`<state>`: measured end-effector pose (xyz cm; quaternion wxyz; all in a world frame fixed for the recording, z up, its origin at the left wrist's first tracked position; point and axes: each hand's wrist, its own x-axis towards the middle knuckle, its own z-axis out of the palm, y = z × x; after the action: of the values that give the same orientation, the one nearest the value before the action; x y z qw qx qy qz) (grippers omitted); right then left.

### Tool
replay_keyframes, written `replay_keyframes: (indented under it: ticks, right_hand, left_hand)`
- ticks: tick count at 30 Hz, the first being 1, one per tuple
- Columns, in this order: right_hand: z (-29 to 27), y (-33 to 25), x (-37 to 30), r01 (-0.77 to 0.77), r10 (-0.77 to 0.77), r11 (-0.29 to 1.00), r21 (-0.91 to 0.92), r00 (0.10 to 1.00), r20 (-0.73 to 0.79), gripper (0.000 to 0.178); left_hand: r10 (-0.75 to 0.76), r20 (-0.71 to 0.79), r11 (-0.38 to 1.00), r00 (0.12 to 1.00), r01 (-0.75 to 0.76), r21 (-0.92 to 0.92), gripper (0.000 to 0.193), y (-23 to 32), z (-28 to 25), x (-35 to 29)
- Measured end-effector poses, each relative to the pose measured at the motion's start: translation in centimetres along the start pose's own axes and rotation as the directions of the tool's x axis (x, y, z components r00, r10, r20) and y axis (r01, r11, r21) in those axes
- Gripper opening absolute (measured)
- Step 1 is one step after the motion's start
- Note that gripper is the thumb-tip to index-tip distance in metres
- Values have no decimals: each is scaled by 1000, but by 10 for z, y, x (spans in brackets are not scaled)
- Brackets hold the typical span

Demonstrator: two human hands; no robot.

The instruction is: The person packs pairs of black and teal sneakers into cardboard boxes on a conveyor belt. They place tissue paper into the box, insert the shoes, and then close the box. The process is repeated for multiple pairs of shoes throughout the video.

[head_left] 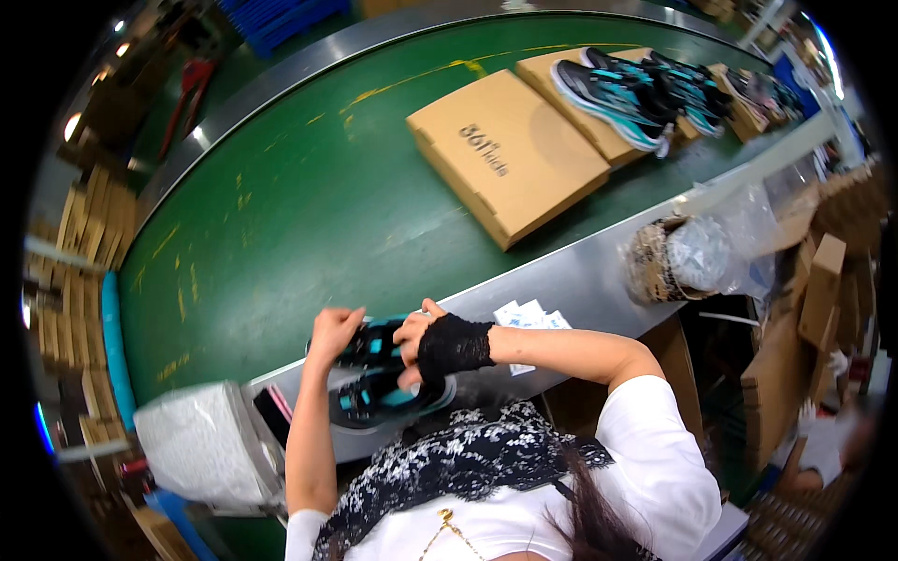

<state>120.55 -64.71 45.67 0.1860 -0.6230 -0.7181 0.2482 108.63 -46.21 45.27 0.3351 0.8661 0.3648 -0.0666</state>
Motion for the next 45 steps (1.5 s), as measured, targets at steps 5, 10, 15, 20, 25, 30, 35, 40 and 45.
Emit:
replay_keyframes:
  ticks: [5,10,15,20,25,30,35,40,45]
  right_hand:
    - [-21,136,-34,-629,184,687,-364,635,-750,23]
    - [-41,158,-19,-511,492,849,132,674,-552,18]
    - [-50,143,-17,-718,361,656,-233,569,-739,29]
    - [-64,134,-17,-685,503,697,-211,677,-537,35]
    - [-106,51,10,-427,240,900,-84,647,-724,24]
    - [-131,18,-9,-284,232,953,107,455,-860,39]
    - [-185,4,-75,199,266,926,320,257,-929,44]
    - [-124,96,-105,107,584,768,632,291,-758,38]
    - [-87,36,-12,-463,341,871,164,329,-881,40]
  left_hand:
    - [101,158,987,982,-119,108,37,33,5,7]
    - [257,56,963,965,-251,-99,31,77,5,22]
    - [309,-88,829,947,-313,-464,26,121,13,36]
    - [352,-150,880,924,-382,-283,22,96,17,41]
    - [308,-472,798,826,-494,-346,18,106,7,41]
    - [515,-560,821,649,-562,104,23,100,-33,29]
    - [420,-636,893,647,-418,165,30,-22,-70,59]
    - [366,-496,928,787,-271,255,42,-17,-54,25]
    - [373,-586,913,719,-396,96,28,-121,-78,-20]
